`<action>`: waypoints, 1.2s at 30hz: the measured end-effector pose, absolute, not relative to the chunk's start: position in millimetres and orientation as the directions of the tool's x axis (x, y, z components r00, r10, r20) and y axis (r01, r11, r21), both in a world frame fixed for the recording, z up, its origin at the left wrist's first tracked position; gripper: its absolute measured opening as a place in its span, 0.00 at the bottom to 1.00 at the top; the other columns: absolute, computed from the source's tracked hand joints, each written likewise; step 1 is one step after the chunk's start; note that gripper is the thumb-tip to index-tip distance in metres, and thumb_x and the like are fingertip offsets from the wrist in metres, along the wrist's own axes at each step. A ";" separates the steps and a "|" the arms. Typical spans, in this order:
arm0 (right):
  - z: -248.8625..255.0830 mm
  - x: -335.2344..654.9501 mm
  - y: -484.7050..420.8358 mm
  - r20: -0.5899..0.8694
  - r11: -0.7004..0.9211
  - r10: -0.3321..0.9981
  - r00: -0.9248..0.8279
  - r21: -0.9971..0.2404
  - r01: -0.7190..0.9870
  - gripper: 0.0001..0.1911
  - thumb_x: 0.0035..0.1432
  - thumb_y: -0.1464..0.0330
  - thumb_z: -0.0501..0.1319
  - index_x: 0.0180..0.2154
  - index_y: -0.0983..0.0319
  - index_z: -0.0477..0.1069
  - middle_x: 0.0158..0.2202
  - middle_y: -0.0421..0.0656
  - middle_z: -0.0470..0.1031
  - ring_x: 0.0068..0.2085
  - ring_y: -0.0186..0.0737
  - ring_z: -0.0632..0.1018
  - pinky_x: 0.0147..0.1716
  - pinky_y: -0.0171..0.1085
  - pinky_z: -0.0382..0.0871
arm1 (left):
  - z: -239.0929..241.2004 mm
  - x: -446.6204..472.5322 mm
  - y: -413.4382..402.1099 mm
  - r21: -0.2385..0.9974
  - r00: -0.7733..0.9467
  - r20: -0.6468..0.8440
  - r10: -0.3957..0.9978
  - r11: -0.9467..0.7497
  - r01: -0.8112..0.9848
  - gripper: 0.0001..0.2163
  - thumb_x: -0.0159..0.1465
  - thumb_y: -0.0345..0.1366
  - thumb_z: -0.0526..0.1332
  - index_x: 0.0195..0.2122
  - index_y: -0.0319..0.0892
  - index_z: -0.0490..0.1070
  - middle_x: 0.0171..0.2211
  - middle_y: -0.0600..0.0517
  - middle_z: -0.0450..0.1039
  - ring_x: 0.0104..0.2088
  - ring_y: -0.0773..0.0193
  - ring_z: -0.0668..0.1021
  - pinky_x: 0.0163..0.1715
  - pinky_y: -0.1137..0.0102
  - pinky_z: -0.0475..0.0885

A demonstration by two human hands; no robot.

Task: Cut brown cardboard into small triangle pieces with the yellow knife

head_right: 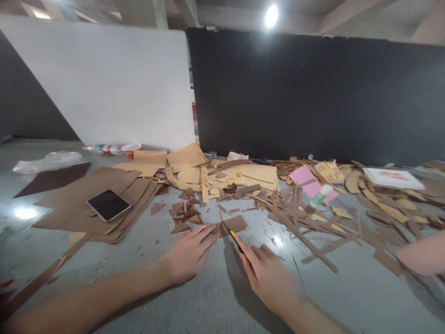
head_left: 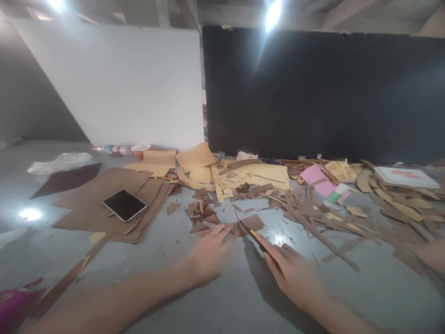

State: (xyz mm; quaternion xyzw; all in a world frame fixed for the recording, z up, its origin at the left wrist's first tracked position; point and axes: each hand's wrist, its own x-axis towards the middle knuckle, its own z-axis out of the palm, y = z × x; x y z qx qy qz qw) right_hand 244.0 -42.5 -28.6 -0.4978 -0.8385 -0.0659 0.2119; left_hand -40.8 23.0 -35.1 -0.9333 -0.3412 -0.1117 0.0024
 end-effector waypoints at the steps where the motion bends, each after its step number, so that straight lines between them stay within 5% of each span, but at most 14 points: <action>1: -27.2 241.8 -44.0 0.427 0.505 0.798 -0.425 -0.089 0.859 0.26 0.80 0.66 0.48 0.74 0.57 0.65 0.39 0.46 0.87 0.37 0.46 0.85 0.37 0.40 0.78 | -35.6 -40.7 23.4 0.054 0.748 0.229 0.623 -0.776 0.629 0.23 0.73 0.30 0.56 0.69 0.38 0.71 0.69 0.39 0.71 0.71 0.48 0.69 0.71 0.54 0.68; 13: -22.2 223.8 -58.3 0.425 0.514 0.781 -0.457 -0.024 0.857 0.26 0.81 0.65 0.47 0.74 0.61 0.64 0.33 0.46 0.84 0.33 0.47 0.81 0.34 0.41 0.73 | -24.1 -37.3 23.2 -0.070 0.791 0.325 0.519 -0.821 0.567 0.19 0.73 0.29 0.56 0.63 0.38 0.77 0.63 0.39 0.77 0.66 0.49 0.73 0.66 0.57 0.70; 24: -24.8 219.4 -60.5 0.413 0.512 0.796 -0.443 -0.069 0.856 0.26 0.82 0.67 0.46 0.75 0.61 0.60 0.39 0.46 0.84 0.34 0.47 0.81 0.35 0.43 0.73 | -22.1 -34.9 22.6 -0.111 0.792 0.357 0.496 -0.819 0.563 0.16 0.73 0.29 0.57 0.55 0.36 0.81 0.59 0.38 0.79 0.62 0.49 0.76 0.63 0.60 0.71; 36: -32.4 214.5 -59.7 0.420 0.516 0.771 -0.478 0.026 0.856 0.27 0.81 0.68 0.48 0.76 0.65 0.56 0.35 0.45 0.82 0.31 0.46 0.79 0.35 0.44 0.70 | -19.2 -33.1 21.3 -0.097 0.790 0.343 0.508 -0.817 0.568 0.17 0.72 0.30 0.58 0.59 0.37 0.79 0.59 0.39 0.78 0.61 0.49 0.75 0.63 0.59 0.70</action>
